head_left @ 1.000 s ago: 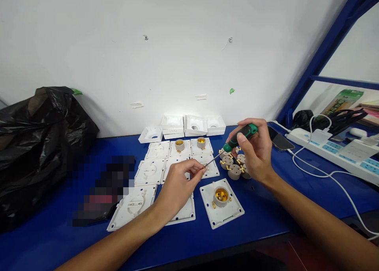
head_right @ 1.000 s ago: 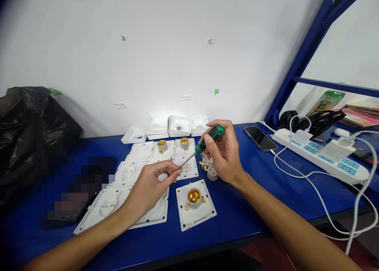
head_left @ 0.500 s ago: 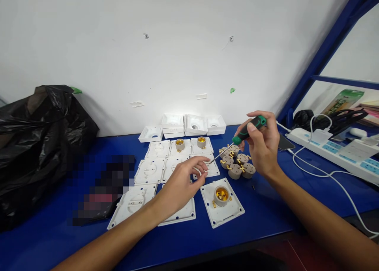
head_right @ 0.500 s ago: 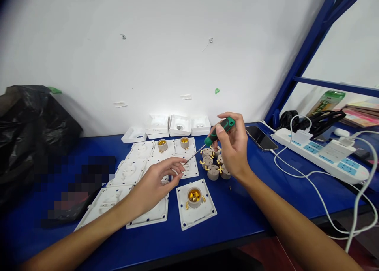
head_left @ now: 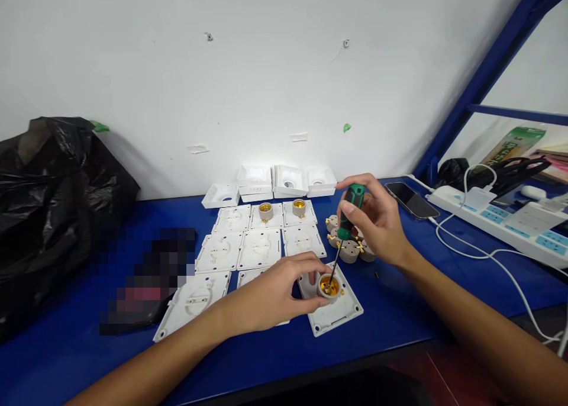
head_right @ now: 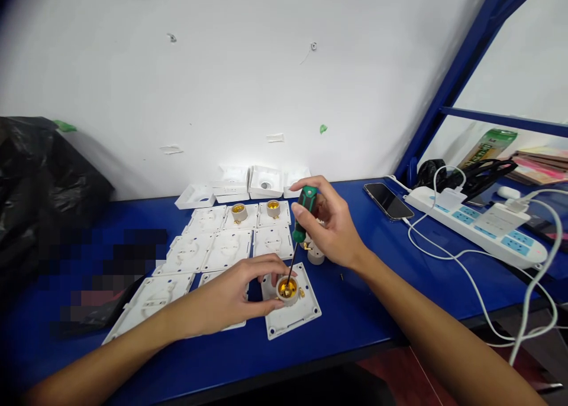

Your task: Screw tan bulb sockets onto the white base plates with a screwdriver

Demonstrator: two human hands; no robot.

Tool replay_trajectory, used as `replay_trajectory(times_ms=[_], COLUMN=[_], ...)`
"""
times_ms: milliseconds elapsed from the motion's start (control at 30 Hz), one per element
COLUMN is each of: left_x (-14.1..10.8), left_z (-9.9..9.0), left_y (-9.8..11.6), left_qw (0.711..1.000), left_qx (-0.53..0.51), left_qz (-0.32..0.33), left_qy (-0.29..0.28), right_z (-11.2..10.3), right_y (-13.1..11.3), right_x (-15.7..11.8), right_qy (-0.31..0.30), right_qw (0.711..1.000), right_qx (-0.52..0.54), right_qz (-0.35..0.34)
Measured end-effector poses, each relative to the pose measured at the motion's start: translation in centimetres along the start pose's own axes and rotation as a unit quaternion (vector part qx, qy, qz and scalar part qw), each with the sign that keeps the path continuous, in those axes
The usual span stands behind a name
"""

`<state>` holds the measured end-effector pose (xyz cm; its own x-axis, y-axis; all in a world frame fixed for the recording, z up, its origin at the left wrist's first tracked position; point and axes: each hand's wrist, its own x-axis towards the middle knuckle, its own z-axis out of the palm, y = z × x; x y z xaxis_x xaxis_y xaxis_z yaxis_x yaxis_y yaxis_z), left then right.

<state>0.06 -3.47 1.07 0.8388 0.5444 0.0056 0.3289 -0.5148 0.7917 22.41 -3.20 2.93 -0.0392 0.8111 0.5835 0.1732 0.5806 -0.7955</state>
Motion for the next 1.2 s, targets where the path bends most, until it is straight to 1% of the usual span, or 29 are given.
replay_trajectory(times_ms=[133,367,567,867,1200], left_x=[0.04,-0.12,-0.11,0.05,0.18], left_z=[-0.03,0.07,0.01,-0.17,-0.32], left_y=[0.06,0.06,0.09,0.1,0.37], left_qw=[1.0,1.0,1.0,1.0,1.0], left_qx=[0.006,0.002,-0.006,-0.008,-0.011], left_qz=[0.008,0.009,0.016,0.014,-0.007], left_qy=[0.013,0.013,0.012,0.013,0.006], right_z=[0.19,0.06,0.11,0.3,0.29], right_y=[0.36,0.32,0.33,0.13,0.14], right_x=[-0.36,-0.37,-0.56,-0.73,-0.82], right_qy=[-0.02,-0.014,-0.021,-0.029,-0.034], right_qw=[1.0,0.999,0.998,0.997,0.995], right_qx=[-0.022,-0.039,-0.047,-0.055,-0.065], right_qz=[-0.006,-0.03,-0.027,-0.045,-0.068])
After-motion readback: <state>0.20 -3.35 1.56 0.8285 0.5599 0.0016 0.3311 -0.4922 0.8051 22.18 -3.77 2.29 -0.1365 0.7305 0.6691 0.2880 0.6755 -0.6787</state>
